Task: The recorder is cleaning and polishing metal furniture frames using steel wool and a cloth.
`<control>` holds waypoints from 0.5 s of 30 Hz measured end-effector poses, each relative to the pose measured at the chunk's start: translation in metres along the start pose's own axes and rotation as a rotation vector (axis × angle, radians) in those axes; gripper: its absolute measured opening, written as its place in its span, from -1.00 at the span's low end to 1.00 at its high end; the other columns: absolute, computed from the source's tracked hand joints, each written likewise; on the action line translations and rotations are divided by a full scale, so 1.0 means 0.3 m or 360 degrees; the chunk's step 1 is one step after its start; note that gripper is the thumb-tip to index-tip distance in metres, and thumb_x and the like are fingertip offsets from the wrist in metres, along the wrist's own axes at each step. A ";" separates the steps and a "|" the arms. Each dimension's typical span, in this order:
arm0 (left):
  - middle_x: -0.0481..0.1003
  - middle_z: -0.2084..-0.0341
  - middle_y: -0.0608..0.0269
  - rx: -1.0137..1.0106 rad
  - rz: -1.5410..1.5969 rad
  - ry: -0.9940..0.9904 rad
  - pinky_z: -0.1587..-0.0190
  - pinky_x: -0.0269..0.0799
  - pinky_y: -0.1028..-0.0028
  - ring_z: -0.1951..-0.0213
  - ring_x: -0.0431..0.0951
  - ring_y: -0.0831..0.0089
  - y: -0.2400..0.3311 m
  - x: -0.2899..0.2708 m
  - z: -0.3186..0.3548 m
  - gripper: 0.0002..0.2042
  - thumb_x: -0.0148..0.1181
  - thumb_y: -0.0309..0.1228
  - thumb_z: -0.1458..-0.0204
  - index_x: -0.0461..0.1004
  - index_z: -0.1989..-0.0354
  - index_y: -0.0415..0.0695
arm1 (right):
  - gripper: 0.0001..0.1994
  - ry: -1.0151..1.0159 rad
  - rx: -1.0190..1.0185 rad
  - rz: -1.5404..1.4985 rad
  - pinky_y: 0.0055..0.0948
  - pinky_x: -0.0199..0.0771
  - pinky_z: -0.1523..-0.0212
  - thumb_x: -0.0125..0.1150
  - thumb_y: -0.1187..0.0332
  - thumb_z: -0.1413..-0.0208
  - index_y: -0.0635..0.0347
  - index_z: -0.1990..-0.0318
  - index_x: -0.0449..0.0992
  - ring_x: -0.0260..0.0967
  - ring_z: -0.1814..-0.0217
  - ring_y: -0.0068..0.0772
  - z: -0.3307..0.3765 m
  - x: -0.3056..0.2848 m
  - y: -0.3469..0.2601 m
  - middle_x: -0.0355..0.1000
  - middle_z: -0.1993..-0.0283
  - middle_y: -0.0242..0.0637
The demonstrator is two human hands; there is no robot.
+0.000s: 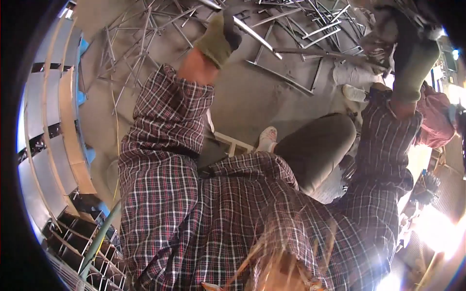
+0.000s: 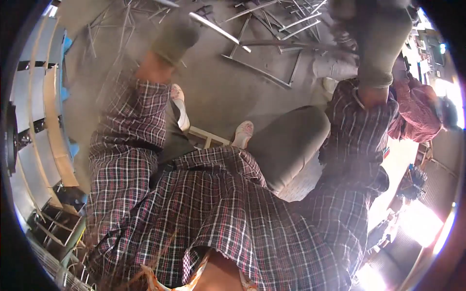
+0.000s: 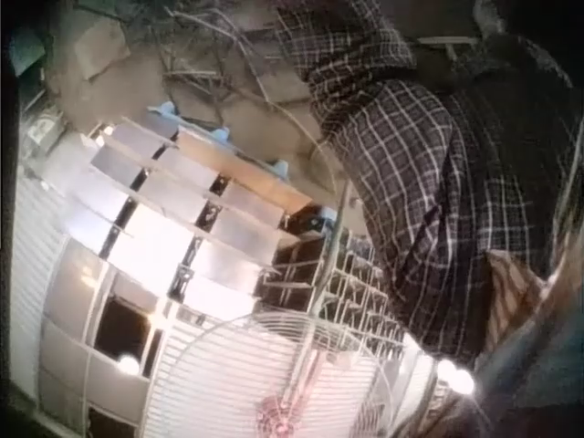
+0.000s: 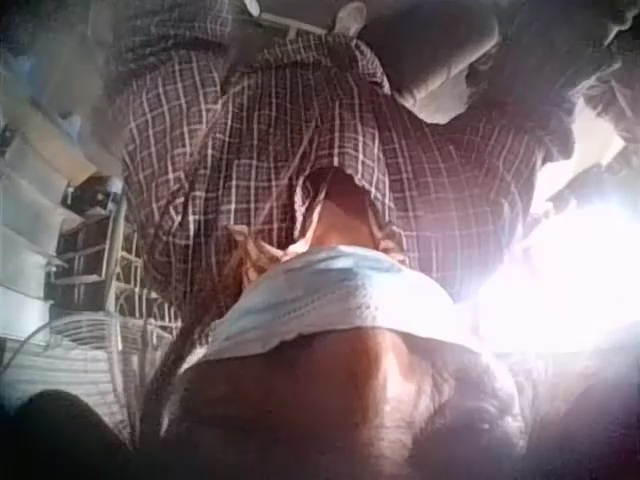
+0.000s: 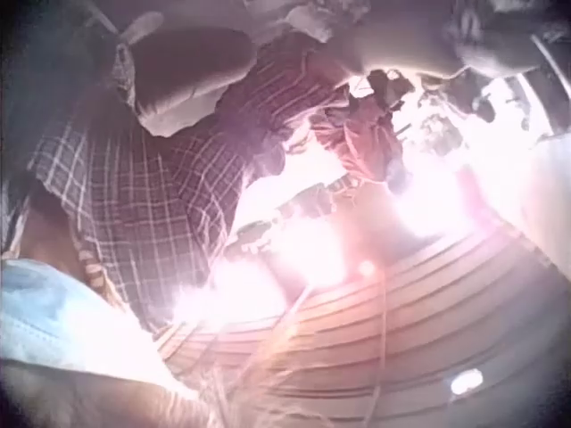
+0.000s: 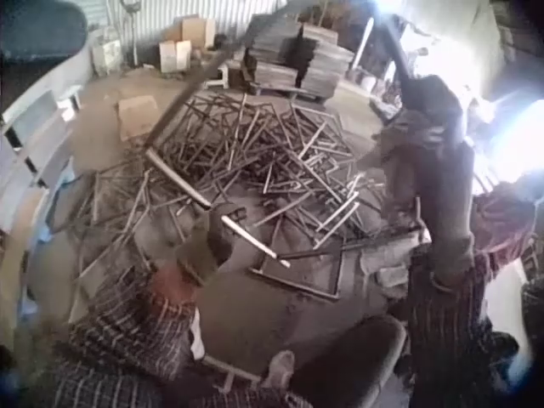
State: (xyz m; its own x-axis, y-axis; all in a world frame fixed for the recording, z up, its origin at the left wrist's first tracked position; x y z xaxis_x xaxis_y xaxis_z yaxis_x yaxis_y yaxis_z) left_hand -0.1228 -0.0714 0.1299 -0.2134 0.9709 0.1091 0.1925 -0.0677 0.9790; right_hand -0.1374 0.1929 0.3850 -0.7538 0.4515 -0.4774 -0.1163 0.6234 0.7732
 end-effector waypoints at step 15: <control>0.45 0.30 0.27 0.0173 0.0161 0.0101 0.14 0.34 0.40 0.23 0.45 0.42 0.162 -0.001 -0.041 -0.73 0.05 -0.24 -0.14 0.45 0.17 -0.19 | -0.84 0.1000 0.0690 -0.1915 -0.57 0.56 0.40 0.27 0.41 0.03 0.01 0.26 0.67 0.55 0.32 -0.54 0.208 0.007 0.314 0.61 0.28 -0.44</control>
State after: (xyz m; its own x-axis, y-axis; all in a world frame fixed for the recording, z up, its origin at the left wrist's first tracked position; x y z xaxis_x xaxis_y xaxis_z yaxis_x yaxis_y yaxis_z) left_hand -0.1250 -0.0779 0.1797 -0.2470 0.9437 0.2201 0.3179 -0.1356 0.9384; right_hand -0.1098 0.2924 0.4307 -0.5093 -0.7668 -0.3907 -0.7635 0.6121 -0.2058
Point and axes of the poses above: each hand's wrist, its own z-axis away from the middle knuckle, its own x-axis out of the palm, y = z × x, the point moved 8 cm from there along -z, towards the middle knuckle
